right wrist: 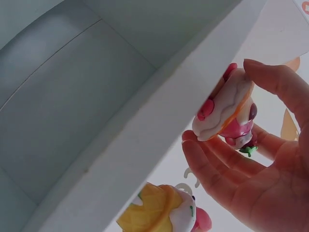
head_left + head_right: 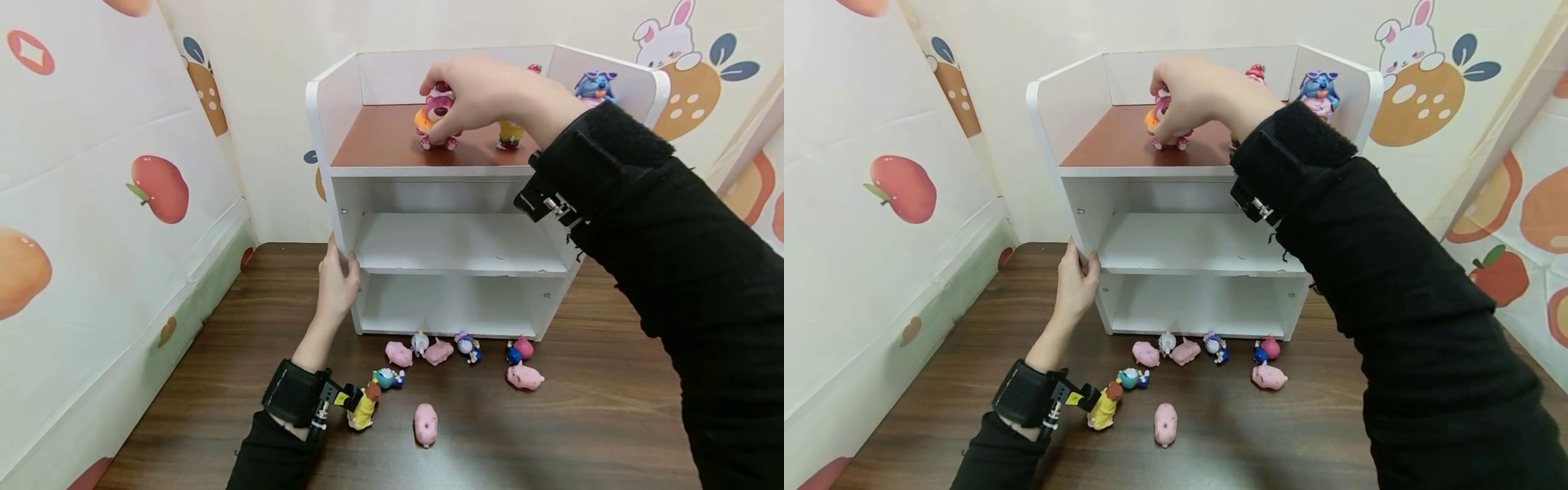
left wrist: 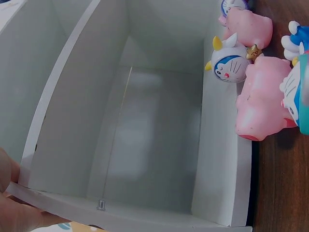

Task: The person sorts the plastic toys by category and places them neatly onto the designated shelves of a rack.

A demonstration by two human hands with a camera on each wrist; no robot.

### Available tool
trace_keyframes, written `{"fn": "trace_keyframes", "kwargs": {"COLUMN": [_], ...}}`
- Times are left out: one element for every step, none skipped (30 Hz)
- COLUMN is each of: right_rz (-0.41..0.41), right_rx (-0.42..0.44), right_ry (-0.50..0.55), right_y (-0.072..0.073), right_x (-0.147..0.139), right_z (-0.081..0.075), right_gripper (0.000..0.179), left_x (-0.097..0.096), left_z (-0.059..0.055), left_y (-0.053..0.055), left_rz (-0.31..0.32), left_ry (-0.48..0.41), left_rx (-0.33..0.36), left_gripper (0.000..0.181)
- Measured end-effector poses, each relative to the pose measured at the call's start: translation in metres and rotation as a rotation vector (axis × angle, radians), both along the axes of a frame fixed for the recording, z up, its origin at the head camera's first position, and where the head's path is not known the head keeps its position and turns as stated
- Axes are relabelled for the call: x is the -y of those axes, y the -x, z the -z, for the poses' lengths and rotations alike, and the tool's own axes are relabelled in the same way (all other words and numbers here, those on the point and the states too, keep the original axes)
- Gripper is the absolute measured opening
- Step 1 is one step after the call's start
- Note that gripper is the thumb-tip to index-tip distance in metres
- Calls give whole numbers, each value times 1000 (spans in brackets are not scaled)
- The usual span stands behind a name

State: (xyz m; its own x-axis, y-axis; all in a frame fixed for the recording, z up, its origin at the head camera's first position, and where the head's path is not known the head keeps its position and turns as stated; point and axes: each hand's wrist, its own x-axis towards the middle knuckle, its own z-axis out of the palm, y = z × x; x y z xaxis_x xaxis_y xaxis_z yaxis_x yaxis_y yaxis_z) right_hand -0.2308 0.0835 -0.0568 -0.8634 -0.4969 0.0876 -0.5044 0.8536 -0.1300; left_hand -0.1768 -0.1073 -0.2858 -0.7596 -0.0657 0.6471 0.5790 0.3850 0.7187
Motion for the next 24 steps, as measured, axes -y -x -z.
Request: {"fn": "trace_keyframes", "kwargs": {"right_rz": [3, 6, 7, 8, 10, 14, 16, 19, 20, 22, 24, 26, 25, 23, 31, 42, 52, 59, 69, 83, 100, 104, 100, 94], "right_rx": [5, 9, 11, 12, 13, 16, 13, 15, 14, 11, 9, 3, -7, -21, -47, -74, -100, -130, -147, -164, -171, -188, -207, -230], "right_ry": [4, 7, 11, 11, 10, 8, 6, 8, 12, 18, 29, 45, 63, 76, 87, 99, 113, 127, 154, 183, 226, 263, 301, 332], "right_y": [0, 0, 0, 0, -1, -1, -1, -2, -3, -4, -6, -5, -4, 0, 5, 12, 19, 27, 32, 34, 35, 32, 26, 17], "right_x": [0, 0, 0, 0, 0, 0, 0, 0, 0, 0, -1, -2, -4, -6, -9, -12, -16, -21, -25, -29, -33, -36, -39, -41], "right_z": [0, -1, -1, -2, -3, -4, -5, -5, -6, -6, -7, -7, -7, -7, -6, -5, -4, -3, -3, -3, -2, -2, -2, -1], "right_gripper": [65, 68, 69, 71, 73, 74, 75, 77, 77, 77, 77, 76, 76, 75, 75, 75, 75, 75, 75, 74, 71, 67, 63, 57], "left_x": [0, 0, 0, 0, 0, 0, 0, 0, 0, 0, 0, 0, -1, -1, -1, -1, -1, -1, -1, -1, -1, -1, -1, -1], "left_z": [0, 0, 0, 0, -1, -1, -1, -1, -1, -1, -1, -1, -1, -1, -1, -1, -1, -1, -2, -2, -2, -2, -2, -2], "left_y": [0, 0, 1, 1, 1, 1, 1, 1, 1, 0, 0, 0, 0, 0, 0, 0, 0, 0, 0, 0, 0, 0, 0, 0], "left_rz": [-1, -2, -2, -1, 1, 2, 3, 5, 5, 4, 2, 0, -2, -3, -3, -2, 0, 1, 2, 3, 4, 4, 4, 2], "left_ry": [0, 1, 1, 0, 0, -1, -3, -4, -4, -4, -4, -4, -3, -3, -2, -3, -2, -1, 1, 2, 4, 5, 5, 5], "left_rx": [-1, -1, -1, 0, 0, 1, 1, 2, 3, 2, 0, 0, -1, -2, -3, -4, -5, -6, -8, -9, -10, -10, -9, -8], "left_gripper": [44, 44, 44, 44, 44, 45, 45, 45, 45, 45, 44, 44, 44, 44, 44, 44, 44, 45, 45, 45, 45, 45, 45, 45]}}
